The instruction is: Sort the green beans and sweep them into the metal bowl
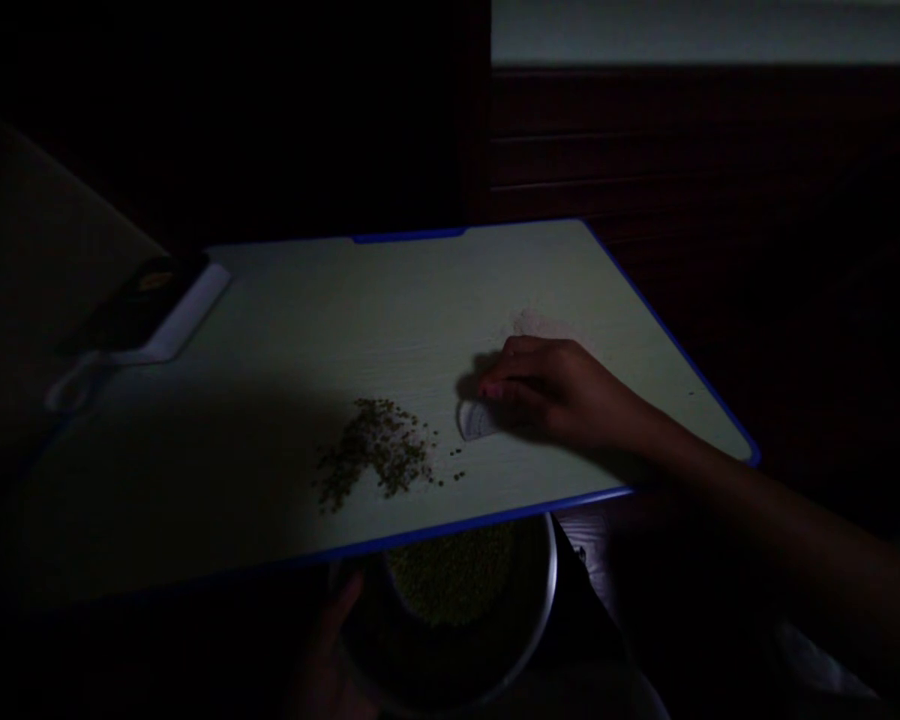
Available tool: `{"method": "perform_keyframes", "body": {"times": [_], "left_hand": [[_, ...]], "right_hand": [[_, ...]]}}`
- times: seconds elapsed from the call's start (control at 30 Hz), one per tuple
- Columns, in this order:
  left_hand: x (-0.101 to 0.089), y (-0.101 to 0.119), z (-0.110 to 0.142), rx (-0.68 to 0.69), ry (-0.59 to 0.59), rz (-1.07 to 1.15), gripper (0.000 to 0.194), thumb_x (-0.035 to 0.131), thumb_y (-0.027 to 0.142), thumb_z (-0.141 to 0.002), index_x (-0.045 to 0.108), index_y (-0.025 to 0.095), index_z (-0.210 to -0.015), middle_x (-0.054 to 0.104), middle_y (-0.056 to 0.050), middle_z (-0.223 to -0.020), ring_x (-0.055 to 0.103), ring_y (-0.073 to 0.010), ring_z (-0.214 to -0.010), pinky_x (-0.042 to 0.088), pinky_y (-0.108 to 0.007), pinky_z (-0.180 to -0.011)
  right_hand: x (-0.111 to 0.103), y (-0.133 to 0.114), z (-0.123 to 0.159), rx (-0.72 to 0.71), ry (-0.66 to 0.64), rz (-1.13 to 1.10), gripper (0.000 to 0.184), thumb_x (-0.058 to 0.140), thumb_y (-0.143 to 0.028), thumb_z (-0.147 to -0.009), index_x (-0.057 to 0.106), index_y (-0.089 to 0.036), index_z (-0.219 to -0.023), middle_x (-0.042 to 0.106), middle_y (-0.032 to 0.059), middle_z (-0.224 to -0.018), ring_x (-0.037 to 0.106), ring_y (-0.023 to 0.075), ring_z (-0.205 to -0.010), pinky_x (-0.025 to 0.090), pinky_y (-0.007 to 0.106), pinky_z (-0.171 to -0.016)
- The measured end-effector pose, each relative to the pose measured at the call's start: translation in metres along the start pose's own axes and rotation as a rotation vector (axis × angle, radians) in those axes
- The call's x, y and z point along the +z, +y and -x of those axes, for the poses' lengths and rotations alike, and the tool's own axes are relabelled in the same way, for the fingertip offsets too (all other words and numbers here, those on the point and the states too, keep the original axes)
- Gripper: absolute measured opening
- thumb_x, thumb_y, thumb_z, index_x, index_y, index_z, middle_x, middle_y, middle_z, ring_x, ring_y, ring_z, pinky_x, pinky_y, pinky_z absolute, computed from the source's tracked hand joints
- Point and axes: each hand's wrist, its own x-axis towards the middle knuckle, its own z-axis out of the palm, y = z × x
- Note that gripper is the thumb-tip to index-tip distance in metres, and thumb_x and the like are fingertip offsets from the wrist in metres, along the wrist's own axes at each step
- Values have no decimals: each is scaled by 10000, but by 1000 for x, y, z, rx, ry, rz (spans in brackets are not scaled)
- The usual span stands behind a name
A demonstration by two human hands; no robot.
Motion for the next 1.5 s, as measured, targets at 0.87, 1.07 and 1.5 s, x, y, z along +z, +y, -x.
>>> {"method": "perform_keyframes", "body": {"times": [0.87, 1.07, 1.5], "left_hand": [[27, -6, -1, 78, 303, -37, 293, 648, 137, -913, 851, 348, -925, 843, 78, -996, 812, -158, -877, 467, -272, -1098], [22, -5, -1, 6, 270, -34, 332, 569, 176, -976, 857, 327, -907, 837, 68, -986, 814, -168, -882, 393, -286, -1168], [30, -6, -3, 98, 381, -5, 347, 588, 131, -952, 850, 355, -908, 856, 71, -946, 810, -132, -867, 528, -246, -1019]], "right_hand": [[32, -9, 19, -36, 34, 38, 213, 557, -253, -1033, 750, -165, -1048, 662, 62, -893, 616, 171, -836, 491, 318, -742], [34, -13, 22, -76, 30, 37, 215, 541, -242, -1042, 739, -158, -1045, 661, 62, -900, 623, 163, -834, 495, 303, -735], [36, -22, 18, -41, -35, -18, 180, 554, -213, -1031, 720, -168, -979, 635, 42, -854, 616, 156, -817, 488, 288, -713]]}}
